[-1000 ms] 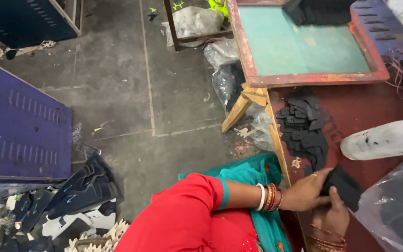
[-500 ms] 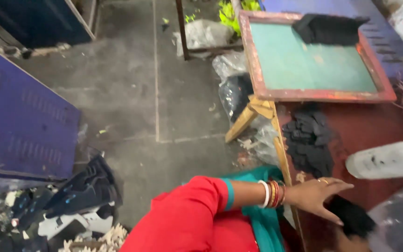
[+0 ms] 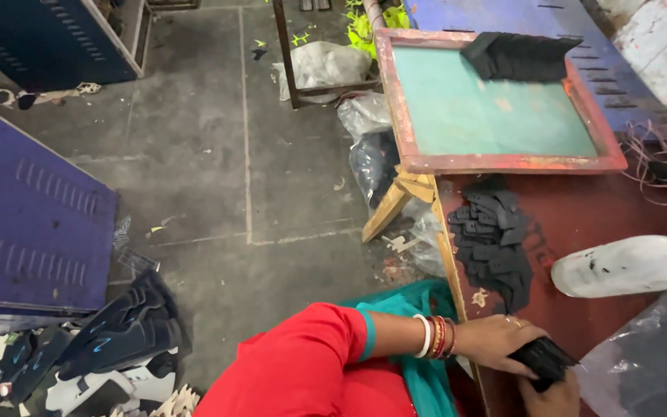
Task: The person folds small black fabric pieces by hand on a wooden table. They repeatedly pick up pieces, fold them, and place them on a nearby tray or back on the table.
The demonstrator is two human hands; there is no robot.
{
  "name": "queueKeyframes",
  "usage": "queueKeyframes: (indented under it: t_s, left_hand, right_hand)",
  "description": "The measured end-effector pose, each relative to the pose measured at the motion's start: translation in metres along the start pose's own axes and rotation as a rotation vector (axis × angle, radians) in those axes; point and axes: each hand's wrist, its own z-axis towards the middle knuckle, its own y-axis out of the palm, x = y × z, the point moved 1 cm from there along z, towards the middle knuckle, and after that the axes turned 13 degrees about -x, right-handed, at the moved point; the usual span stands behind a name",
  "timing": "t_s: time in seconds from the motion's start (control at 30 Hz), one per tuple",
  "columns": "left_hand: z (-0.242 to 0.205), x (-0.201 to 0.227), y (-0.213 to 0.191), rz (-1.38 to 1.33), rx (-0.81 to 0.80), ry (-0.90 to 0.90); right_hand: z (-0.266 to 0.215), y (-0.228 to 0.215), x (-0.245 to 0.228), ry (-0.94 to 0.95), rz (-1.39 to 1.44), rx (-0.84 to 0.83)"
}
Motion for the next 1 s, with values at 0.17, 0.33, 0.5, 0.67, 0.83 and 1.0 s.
queueKeyframes:
  t_s: [0.17, 0.33, 0.5, 0.67, 0.83, 1.0]
  left_hand:
    - [0.0, -0.008, 0.013, 0.111, 0.072, 0.02]
    - [-0.003, 0.002, 0.008, 0.135, 0.092, 0.013]
    - [-0.006, 0.005, 0.005, 0.171, 0.108, 0.023]
    - [-0.007, 0.011, 0.003, 0.186, 0.094, -0.01]
    - [-0.008, 0.019, -0.002, 0.186, 0.045, -0.044]
    - [0.018, 0.047, -0.05, 0.143, 0.545, -0.067]
  right_hand:
    - [0.007, 0.009, 0.008, -0.146, -0.142, 0.014]
    - [-0.002, 0.007, -0.015, -0.095, -0.124, 0.096]
    - [-0.002, 0.015, 0.004, 0.039, -0.18, 0.041]
    - [0.004, 0.012, 0.01, -0.006, -0.16, 0.025]
    - [-0.001, 0.019, 0.004, -0.022, -0.187, 0.103]
    - [0.008, 0.0, -0.037, -0.198, 0.008, 0.165]
